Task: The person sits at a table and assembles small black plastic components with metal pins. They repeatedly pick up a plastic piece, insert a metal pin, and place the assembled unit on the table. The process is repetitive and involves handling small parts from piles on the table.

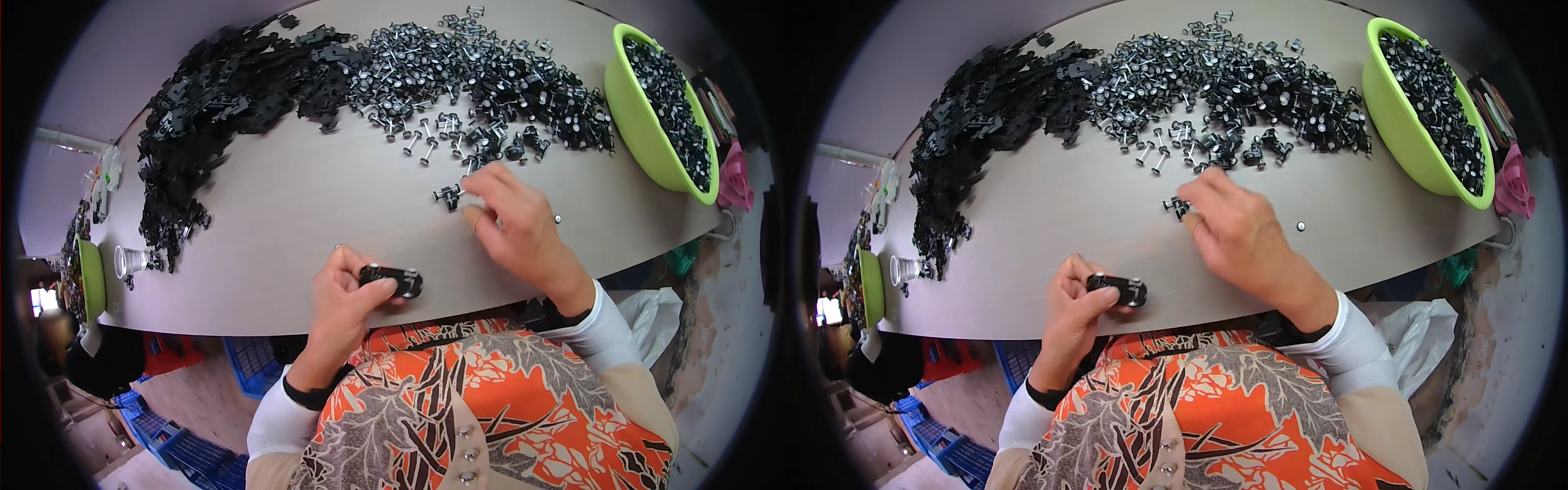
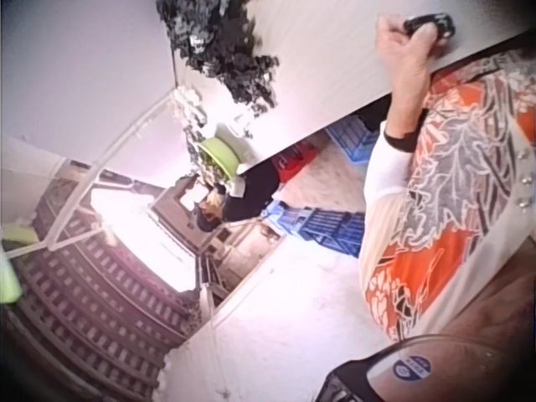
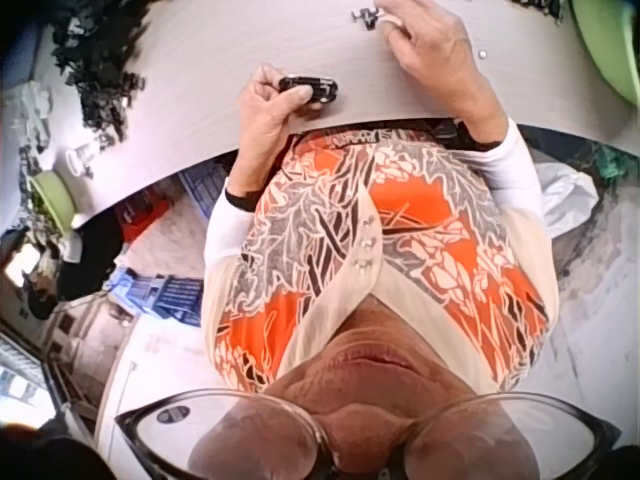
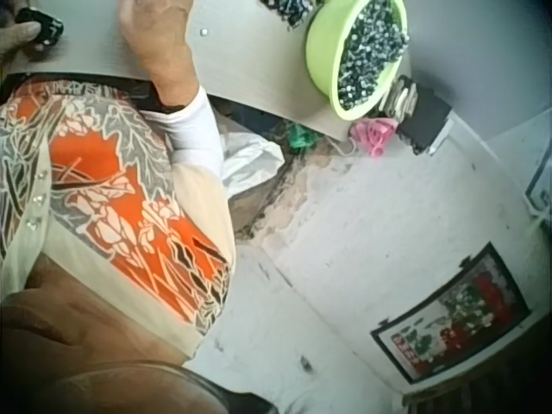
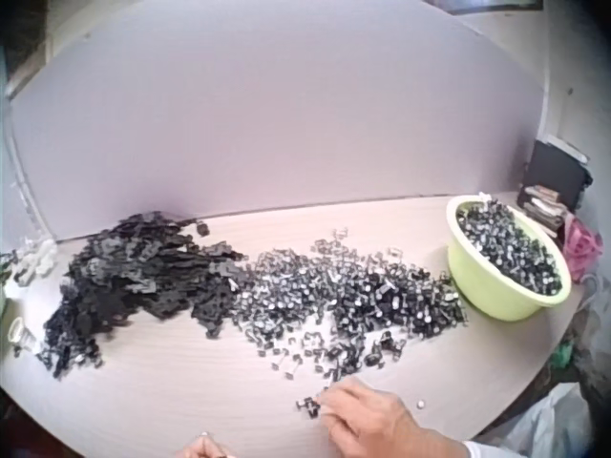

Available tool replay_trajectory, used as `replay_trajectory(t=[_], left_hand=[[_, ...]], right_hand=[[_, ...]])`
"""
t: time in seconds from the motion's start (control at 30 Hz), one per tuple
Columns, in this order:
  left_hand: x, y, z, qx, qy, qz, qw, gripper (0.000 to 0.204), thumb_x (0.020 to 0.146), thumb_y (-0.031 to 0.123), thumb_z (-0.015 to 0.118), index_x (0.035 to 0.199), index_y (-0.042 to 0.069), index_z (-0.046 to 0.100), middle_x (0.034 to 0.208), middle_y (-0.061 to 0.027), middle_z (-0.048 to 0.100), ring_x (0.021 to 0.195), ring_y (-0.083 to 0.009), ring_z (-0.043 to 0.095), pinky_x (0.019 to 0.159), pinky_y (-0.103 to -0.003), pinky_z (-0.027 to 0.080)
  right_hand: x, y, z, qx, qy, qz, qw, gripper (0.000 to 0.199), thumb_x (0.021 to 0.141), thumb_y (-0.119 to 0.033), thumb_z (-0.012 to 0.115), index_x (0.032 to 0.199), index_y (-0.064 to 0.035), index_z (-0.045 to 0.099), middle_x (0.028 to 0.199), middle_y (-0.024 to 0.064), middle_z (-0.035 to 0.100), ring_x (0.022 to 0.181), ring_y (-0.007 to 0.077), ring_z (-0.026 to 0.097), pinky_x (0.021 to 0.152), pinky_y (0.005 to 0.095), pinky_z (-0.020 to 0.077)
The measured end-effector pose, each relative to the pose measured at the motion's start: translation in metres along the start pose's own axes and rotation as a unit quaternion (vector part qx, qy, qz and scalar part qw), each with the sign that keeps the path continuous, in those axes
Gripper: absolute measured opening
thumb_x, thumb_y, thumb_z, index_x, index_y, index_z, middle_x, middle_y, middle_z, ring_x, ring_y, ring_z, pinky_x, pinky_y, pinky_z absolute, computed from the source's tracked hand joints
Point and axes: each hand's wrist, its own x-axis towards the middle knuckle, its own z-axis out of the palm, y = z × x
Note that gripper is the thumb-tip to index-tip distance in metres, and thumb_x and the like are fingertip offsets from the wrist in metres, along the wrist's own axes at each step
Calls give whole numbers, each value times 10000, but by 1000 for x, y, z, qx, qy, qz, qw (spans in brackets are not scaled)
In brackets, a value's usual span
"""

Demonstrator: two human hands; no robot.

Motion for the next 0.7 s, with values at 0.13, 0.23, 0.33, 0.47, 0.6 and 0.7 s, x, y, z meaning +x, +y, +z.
replay_trajectory(t=[0.13, 0.23, 0.33, 0.47, 0.6, 0.7], left_hand=[[-27, 10, -22, 28, 32, -6, 999, 266, 764, -105, 639, 827, 33, 421, 879, -118, 586, 775, -198, 657, 691, -311, 585], [-56, 21, -44, 100, 43, -4, 994, 266, 736, -109, 666, 810, 31, 452, 838, -91, 594, 752, -153, 634, 668, -272, 545], [-82, 28, -76, 281, 86, -27, 955, 232, 680, -87, 724, 792, 5, 543, 749, -22, 608, 619, -51, 528, 585, -209, 453], [-96, 45, -93, 492, 115, -79, 860, 166, 681, -23, 733, 773, -36, 596, 635, -33, 611, 554, -57, 536, 531, -220, 437], [-74, 68, -69, 530, 122, 4, 839, 130, 740, 37, 716, 805, -46, 641, 649, -32, 641, 625, -61, 583, 600, -221, 470], [-28, 78, -47, 549, 46, 135, 823, 143, 782, 89, 679, 831, -42, 648, 679, -52, 642, 620, -95, 582, 605, -239, 467]], right_hand=[[5, 6, 10, -36, -10, -38, 999, 284, 764, -16, 634, 1034, -40, 548, 929, 105, 550, 780, 283, 613, 621, 380, 508], [10, 6, 18, -74, -31, -63, 995, 296, 757, -24, 645, 1036, -37, 547, 935, 97, 549, 787, 277, 615, 630, 377, 510], [9, 14, 20, -75, -57, -67, 993, 309, 748, -24, 651, 1038, -35, 546, 940, 87, 549, 803, 272, 615, 637, 375, 513], [12, 12, 18, -15, -22, -103, 994, 286, 748, -10, 638, 1019, -38, 552, 946, 82, 555, 808, 275, 612, 643, 372, 511], [10, 15, 12, -35, 6, -29, 999, 244, 750, -10, 629, 985, -41, 571, 953, 83, 561, 816, 276, 610, 652, 368, 511], [7, 19, 15, -73, -19, -83, 994, 160, 746, -1, 615, 896, -37, 574, 887, 91, 540, 802, 276, 587, 640, 373, 497]])
